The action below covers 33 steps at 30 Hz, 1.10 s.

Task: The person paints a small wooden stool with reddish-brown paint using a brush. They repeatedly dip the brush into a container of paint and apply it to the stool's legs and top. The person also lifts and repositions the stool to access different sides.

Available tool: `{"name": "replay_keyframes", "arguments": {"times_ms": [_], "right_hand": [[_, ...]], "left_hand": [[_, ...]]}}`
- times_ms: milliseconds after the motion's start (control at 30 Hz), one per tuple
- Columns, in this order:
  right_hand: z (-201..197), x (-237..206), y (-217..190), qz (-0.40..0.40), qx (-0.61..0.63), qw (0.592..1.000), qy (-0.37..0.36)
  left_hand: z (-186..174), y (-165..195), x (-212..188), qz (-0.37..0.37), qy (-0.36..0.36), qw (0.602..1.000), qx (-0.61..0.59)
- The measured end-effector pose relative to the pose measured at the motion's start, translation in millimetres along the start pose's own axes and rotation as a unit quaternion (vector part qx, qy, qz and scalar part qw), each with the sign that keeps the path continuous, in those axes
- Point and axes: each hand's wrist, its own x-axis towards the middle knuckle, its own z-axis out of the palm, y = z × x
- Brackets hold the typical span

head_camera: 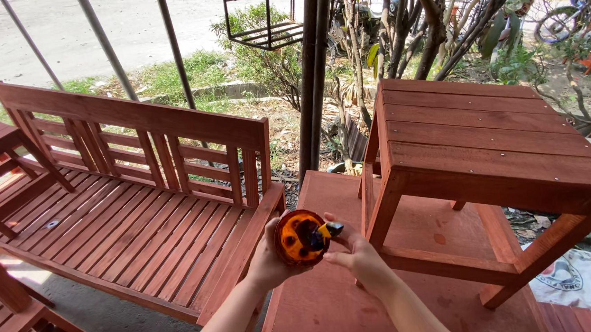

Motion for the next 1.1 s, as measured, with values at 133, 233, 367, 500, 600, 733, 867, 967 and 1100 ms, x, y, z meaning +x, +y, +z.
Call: {"name": "replay_keyframes", "arguments": {"times_ms": [133,233,367,500,600,733,867,967,1100], "right_hand": [[-8,-5,-24,-0.1,0.015,0.995,-0.018],[-18,-9,-32,-0.179,-0.01,0.984,0.014],[-28,-26,-38,-0.266,-0.139,0.95,0.081],[-30,-52,-52,-0.339,-0.195,0.918,0.062],[-33,-70,-68,-0.368,-0.193,0.909,0.028],[-46,-92,-91,-0.318,-0.137,0.938,0.027],[-60,-109,-106,-0.321,-0.099,0.941,0.025],[-63,-117,-114,-0.4,-0.188,0.896,0.04],[-55,-119,-125,-0.394,-0.257,0.876,0.108]], "left_hand": [[-17,36,20,0.016,0.02,0.998,0.049],[-27,63,27,0.06,0.03,0.991,0.112],[-26,93,30,0.157,0.069,0.974,0.149],[-10,116,32,0.173,0.068,0.978,0.093],[-3,129,35,0.178,0.083,0.974,0.115],[-1,140,40,0.244,0.081,0.956,0.139],[5,146,45,0.273,0.109,0.941,0.166],[14,150,49,0.288,0.134,0.933,0.168],[22,152,53,0.303,0.142,0.928,0.162]]}}
